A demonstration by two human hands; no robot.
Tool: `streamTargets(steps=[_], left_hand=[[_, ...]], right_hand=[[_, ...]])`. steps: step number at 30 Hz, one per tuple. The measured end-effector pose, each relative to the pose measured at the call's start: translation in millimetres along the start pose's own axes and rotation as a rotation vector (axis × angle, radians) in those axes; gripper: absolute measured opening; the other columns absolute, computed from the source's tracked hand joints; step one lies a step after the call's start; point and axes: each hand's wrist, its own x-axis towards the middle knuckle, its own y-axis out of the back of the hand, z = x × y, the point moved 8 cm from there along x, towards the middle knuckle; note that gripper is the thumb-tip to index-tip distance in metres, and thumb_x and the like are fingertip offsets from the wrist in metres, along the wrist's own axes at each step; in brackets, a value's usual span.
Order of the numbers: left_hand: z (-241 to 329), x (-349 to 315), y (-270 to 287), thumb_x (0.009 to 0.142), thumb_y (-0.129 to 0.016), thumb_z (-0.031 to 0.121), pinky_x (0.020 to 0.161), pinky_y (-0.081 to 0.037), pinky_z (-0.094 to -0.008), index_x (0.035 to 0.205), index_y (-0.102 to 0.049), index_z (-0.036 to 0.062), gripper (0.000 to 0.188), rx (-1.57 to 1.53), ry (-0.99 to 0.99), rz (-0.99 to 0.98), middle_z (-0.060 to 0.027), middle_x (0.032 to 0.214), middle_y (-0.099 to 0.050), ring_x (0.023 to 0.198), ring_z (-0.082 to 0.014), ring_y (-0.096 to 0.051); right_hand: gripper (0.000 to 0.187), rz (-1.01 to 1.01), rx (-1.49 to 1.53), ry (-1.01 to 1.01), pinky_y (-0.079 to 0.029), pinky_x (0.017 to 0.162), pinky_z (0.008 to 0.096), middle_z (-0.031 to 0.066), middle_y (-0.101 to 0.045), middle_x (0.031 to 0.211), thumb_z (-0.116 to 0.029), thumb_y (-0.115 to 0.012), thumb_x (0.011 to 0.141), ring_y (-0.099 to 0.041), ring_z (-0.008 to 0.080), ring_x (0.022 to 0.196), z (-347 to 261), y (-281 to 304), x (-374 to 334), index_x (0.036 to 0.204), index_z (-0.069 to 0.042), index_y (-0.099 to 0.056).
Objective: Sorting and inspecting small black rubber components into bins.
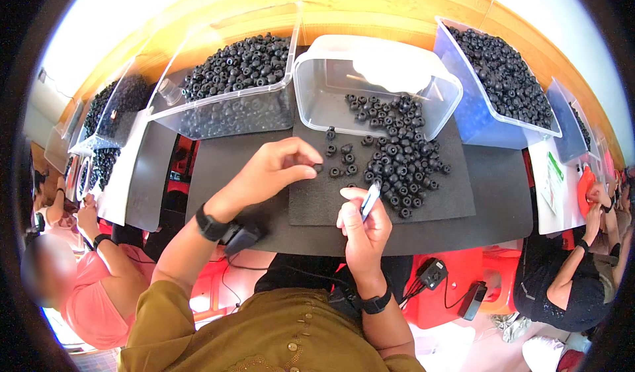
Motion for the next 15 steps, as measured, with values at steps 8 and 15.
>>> streamTargets(steps=[8, 15], left_hand=[[-12, -55, -17, 0.092, -0.056, 0.01, 0.076, -0.052, -0.0204, 0.111, -0.057, 0.0028, 0.02, -1.22, 0.254, 0.031, -0.005, 0.109, -0.058, 0.093, -0.0117, -0.06], [-15, -62, -19, 0.091, -0.058, 0.01, 0.075, -0.051, -0.0211, 0.11, -0.055, 0.0044, 0.02, -1.198, 0.189, 0.115, -0.01, 0.11, -0.056, 0.092, -0.0147, -0.059]], right_hand=[[0.027, -0.164, -0.239, 0.034, -0.038, 0.057, 0.0225, 0.0012, -0.052, 0.068, -0.019, -0.051, 0.093, -0.048, 0.0075, 0.062, -6, -19, 0, 0.11, 0.002, -0.054], [0.03, -0.202, -0.381, 0.035, -0.031, 0.052, 0.0206, 0.0004, -0.052, 0.066, -0.027, -0.048, 0.095, -0.04, 0.005, 0.057, -5, -24, 0, 0.103, 0.001, -0.056]])
